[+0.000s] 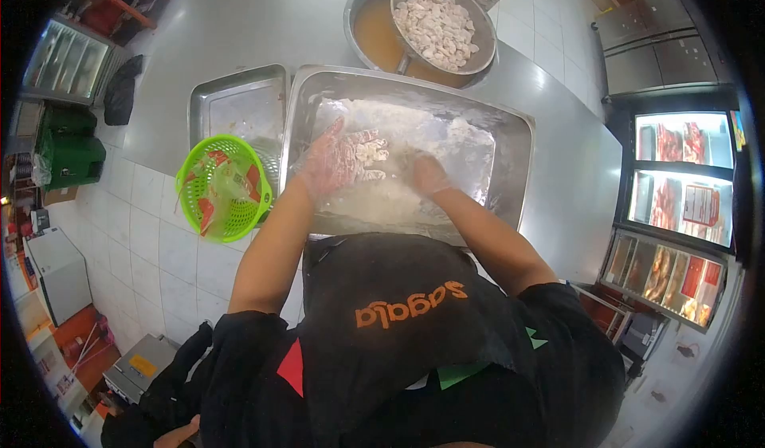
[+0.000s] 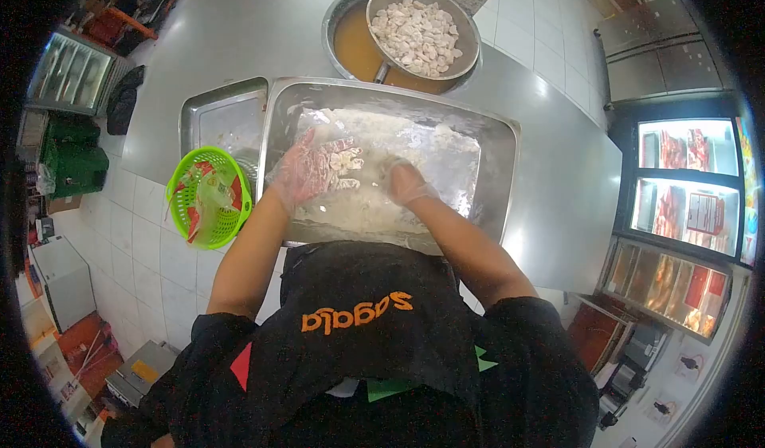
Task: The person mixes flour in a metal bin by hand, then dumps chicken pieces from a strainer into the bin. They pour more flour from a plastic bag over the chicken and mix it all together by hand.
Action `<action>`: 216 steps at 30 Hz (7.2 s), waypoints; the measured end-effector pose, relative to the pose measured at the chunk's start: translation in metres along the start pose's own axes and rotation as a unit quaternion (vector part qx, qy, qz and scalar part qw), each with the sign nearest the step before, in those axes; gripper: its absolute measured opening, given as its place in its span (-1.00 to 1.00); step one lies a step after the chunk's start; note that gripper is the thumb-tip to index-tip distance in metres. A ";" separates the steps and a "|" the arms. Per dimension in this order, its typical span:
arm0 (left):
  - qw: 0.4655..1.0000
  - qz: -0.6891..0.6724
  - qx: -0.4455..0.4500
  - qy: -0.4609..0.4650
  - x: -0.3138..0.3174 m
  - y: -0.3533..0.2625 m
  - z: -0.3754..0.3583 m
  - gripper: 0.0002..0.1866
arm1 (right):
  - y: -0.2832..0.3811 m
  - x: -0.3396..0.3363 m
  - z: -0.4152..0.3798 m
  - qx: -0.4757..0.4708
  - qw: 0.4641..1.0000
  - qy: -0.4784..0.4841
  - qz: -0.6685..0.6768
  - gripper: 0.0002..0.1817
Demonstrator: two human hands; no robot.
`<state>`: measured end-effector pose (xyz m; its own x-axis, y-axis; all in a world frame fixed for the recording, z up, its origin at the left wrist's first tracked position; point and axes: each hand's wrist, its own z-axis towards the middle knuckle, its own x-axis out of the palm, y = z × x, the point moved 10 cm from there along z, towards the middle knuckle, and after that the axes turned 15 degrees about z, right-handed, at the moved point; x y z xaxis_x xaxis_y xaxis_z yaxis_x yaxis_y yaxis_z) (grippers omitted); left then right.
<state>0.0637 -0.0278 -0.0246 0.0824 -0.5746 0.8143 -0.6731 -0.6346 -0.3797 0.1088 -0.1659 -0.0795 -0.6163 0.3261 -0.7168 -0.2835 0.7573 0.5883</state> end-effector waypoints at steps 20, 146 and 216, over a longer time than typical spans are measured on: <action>0.646 0.725 0.075 -0.227 -0.088 -0.008 0.024 -0.43 | 0.012 -0.025 0.004 0.165 0.897 0.077 0.404 -0.85; 0.419 0.907 -0.018 -0.033 -0.043 0.033 0.022 -0.56 | 0.044 -0.239 0.159 -0.078 0.954 -0.086 -0.277 -0.53; 0.788 0.504 0.098 -0.341 0.040 -0.176 0.073 -0.63 | 0.051 -0.216 0.014 -0.149 0.945 -0.247 -0.154 -0.83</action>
<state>0.2392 0.0227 0.0427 -0.0009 -0.9391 -0.3436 -0.5287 0.2921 -0.7970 0.2375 -0.1898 0.0998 -0.0725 0.3961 -0.9153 -0.6333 0.6907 0.3491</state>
